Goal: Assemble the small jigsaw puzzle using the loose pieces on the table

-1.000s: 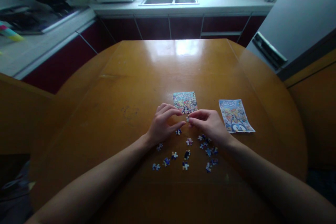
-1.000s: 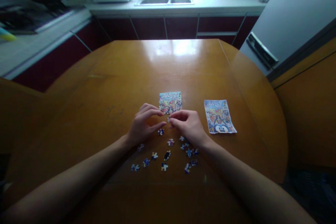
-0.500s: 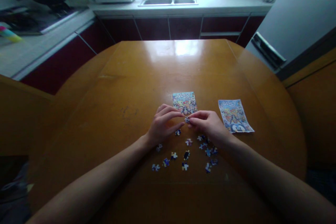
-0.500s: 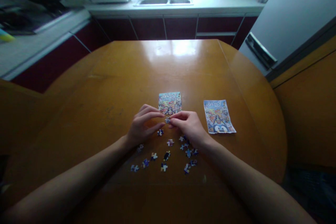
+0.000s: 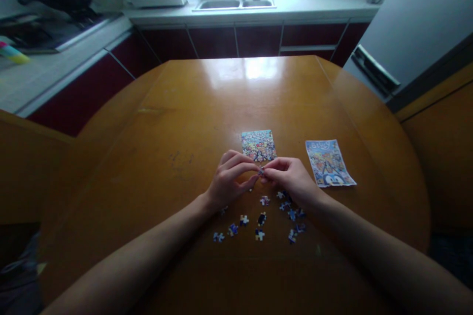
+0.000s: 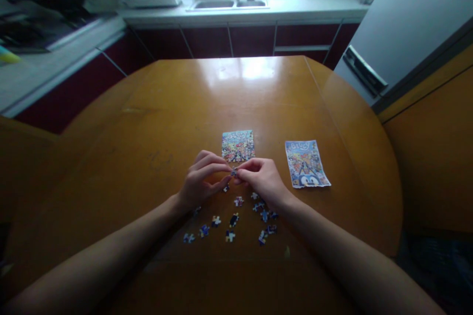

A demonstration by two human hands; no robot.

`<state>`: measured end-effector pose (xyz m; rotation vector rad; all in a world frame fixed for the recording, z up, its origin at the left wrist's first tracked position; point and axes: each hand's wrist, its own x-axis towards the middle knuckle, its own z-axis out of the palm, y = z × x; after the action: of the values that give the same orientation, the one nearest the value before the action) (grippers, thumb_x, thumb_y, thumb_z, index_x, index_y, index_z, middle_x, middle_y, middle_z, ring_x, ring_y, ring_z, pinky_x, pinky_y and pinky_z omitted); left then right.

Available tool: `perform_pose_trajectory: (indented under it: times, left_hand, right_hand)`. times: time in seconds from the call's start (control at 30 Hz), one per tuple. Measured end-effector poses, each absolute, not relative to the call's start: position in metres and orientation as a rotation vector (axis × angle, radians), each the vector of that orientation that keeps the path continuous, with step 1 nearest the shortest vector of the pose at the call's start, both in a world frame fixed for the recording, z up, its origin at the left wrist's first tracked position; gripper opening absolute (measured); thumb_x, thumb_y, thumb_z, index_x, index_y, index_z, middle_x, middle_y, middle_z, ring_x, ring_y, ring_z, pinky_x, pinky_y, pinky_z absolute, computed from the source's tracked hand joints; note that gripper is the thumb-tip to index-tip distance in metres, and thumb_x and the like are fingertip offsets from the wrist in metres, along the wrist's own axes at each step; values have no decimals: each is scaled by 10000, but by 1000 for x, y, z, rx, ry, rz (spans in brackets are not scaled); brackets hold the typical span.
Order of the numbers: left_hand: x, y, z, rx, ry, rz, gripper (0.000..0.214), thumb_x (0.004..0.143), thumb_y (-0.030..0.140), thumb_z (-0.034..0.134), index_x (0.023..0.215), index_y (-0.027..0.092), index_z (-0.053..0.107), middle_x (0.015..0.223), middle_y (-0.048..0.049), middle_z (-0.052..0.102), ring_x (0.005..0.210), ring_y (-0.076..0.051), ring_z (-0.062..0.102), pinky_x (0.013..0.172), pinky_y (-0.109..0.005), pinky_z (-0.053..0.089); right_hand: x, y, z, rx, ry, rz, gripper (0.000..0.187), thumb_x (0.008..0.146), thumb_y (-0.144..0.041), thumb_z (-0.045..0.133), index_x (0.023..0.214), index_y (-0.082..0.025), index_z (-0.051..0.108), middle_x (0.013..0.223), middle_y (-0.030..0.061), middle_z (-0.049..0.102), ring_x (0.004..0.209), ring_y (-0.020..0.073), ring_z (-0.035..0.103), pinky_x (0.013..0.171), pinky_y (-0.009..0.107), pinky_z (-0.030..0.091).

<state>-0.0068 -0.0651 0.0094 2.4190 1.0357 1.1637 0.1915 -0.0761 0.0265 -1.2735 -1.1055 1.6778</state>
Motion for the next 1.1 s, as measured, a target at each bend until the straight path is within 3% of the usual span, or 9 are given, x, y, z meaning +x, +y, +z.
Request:
perform_pose_trajectory:
  times: [0.63,1.1]
  left_hand:
    - [-16,-52,-1,2341,1551,1000,96,782,203,741,851,269,738,893,-5,742,882,-229,570,827,-401,376]
    - [-18,-52,-6,2315,1596,937,144,773,180,741,885,268,759,968,-41,644,930,-238,513,843,-404,399]
  right_hand:
    - [199,-58,18,-1368,-1216,1394,185,823,-359,609,757,-191,645,749,63,687,607,152,599,511,284,428]
    - [200,-57,15,-1346,-1193,1404,190,798,-376,635,759,-190,646,767,62,684,622,162,614,490,277,415]
